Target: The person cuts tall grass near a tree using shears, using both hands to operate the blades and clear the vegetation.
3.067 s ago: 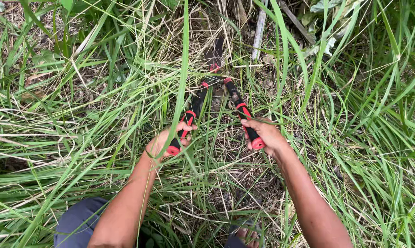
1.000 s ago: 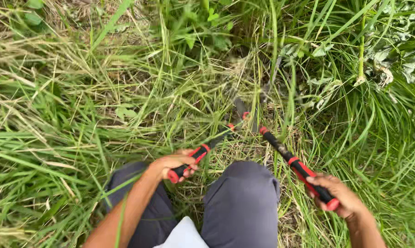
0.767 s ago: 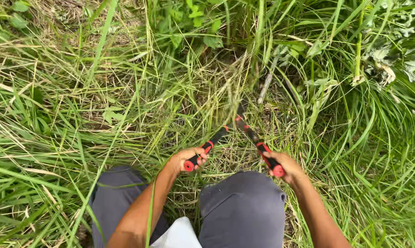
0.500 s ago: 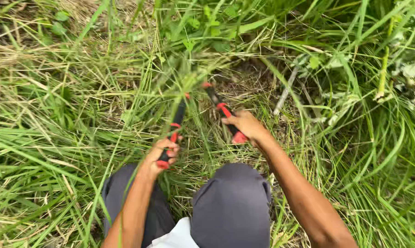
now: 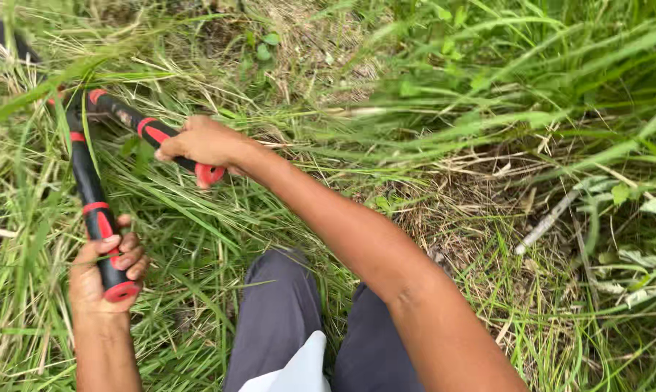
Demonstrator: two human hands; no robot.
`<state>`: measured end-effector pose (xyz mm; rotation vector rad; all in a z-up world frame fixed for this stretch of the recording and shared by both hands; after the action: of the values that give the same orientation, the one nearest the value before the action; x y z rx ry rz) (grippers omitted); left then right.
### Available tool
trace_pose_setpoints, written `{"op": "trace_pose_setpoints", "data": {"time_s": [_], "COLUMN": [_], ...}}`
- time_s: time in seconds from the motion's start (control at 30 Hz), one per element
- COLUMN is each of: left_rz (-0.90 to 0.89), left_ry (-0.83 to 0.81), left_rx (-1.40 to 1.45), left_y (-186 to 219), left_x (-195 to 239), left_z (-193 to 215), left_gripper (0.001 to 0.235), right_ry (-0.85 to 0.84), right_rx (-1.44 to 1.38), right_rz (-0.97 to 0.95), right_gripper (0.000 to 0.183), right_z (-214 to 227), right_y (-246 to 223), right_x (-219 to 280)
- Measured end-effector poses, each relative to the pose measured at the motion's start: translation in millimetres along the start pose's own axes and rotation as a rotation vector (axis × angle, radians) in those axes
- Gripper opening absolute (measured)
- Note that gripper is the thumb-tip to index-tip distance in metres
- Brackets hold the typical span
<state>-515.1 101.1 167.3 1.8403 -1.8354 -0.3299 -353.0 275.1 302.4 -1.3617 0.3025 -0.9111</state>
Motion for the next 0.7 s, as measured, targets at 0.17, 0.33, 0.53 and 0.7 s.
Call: {"op": "trace_pose_setpoints", "data": {"time_s": [0.17, 0.33, 0.53, 0.7], "left_rz": [0.132, 0.35, 0.47, 0.385], "left_ry": [0.051, -0.082, -0.376, -0.438], "left_rx": [0.002, -0.078, -0.093, -0.769], "left_y": [-57, -128, -195, -205], "left_x": [-1, -46, -95, -104], "left_z": [16, -20, -119, -143], "left_gripper": [0.041, 0.043, 0.049, 0.09], "right_ry": [0.037, 0.213, 0.49, 0.683], "right_rx": [0.147, -0.03, -0.244, -0.352], "right_rz": [-0.097, -0.327, -0.265, -0.147], "right_gripper": [0.036, 0.036, 0.036, 0.051], "right_z": [4, 118, 194, 201], "right_y": [19, 86, 114, 145], "right_x": [20, 123, 245, 315]}}
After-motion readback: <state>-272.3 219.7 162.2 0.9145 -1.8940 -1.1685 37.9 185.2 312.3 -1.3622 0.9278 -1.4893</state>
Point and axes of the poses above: each hand's wrist, its own x-axis away from the middle knuckle, its own z-axis out of the back of the hand, y = z × x, the point moved 10 cm from there along -x, towards the middle knuckle
